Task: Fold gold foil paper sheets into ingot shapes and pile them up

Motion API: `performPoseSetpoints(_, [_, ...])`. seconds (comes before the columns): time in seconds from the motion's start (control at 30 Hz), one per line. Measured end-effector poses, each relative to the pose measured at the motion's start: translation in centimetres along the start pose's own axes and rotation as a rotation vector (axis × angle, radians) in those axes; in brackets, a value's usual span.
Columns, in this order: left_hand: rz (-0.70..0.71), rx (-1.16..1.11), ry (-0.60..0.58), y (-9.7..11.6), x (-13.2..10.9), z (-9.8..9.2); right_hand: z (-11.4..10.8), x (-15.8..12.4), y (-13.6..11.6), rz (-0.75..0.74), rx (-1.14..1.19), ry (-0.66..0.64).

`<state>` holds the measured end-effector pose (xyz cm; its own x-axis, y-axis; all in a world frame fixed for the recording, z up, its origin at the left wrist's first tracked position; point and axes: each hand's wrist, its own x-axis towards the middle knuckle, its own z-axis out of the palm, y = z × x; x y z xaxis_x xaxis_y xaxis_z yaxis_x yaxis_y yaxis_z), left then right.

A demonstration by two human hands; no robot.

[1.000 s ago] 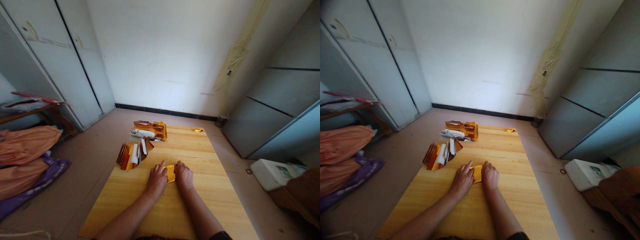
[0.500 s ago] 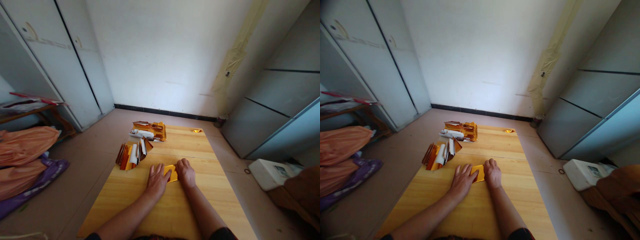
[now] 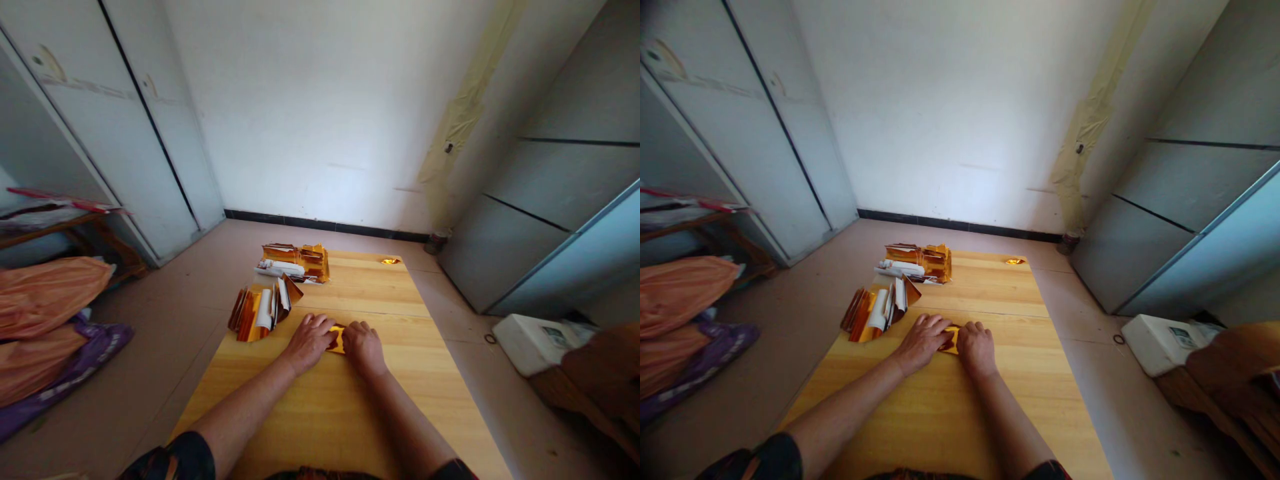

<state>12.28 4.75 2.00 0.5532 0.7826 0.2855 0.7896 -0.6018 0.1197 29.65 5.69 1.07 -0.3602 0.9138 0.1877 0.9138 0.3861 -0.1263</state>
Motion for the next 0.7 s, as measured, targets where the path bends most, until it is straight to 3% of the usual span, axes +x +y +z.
performPoseSetpoints(0.27, [-0.117,-0.001,0.023,0.1,-0.9,1.4,0.2,-1.9,-2.9,0.157,0.017,0.108])
performPoseSetpoints(0.7, [-0.289,-0.055,-0.027,1.4,-2.0,2.1,1.2,-2.1,-1.5,0.127,0.127,0.132])
